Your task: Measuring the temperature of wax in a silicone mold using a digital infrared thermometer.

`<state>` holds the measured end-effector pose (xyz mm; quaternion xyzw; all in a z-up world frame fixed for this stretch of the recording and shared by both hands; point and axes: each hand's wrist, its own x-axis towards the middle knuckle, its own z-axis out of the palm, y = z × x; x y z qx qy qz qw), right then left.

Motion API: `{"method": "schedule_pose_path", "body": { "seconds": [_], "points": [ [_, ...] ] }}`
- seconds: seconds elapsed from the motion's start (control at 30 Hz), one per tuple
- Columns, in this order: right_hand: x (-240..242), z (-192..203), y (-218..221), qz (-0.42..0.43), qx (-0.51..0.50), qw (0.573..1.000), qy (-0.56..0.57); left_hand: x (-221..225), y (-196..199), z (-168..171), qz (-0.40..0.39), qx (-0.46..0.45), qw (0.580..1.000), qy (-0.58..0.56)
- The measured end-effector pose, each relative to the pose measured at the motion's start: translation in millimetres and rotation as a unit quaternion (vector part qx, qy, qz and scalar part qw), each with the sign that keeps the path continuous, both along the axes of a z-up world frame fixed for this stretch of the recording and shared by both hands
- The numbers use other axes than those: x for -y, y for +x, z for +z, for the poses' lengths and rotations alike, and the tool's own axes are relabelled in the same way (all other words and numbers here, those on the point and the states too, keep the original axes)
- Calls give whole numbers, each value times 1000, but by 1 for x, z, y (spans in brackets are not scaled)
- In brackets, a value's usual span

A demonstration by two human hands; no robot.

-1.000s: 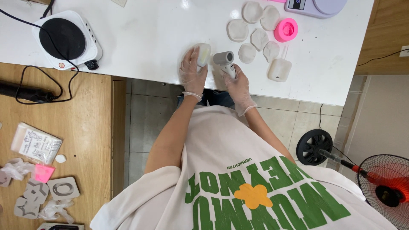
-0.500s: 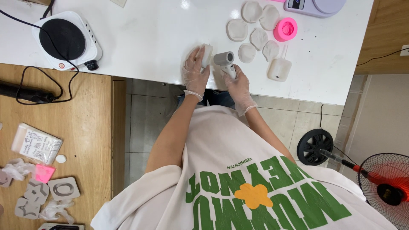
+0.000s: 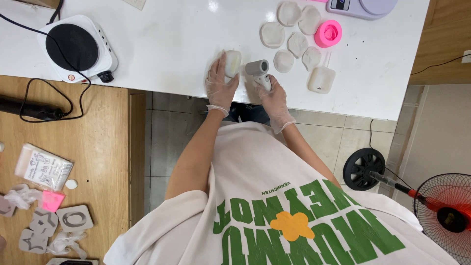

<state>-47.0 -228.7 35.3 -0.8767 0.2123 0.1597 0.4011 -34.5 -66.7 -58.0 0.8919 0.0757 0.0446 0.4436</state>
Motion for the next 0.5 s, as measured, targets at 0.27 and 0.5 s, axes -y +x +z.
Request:
{"method": "schedule_pose_path", "body": {
  "seconds": [0.27, 0.5],
  "points": [
    [-17, -7, 10, 73, 6, 997, -11, -4, -2, 1, 20, 16, 999, 21],
    [-27, -9, 21, 92, 10, 996, -7, -6, -1, -6, 61, 30, 998, 1]
  ]
}}
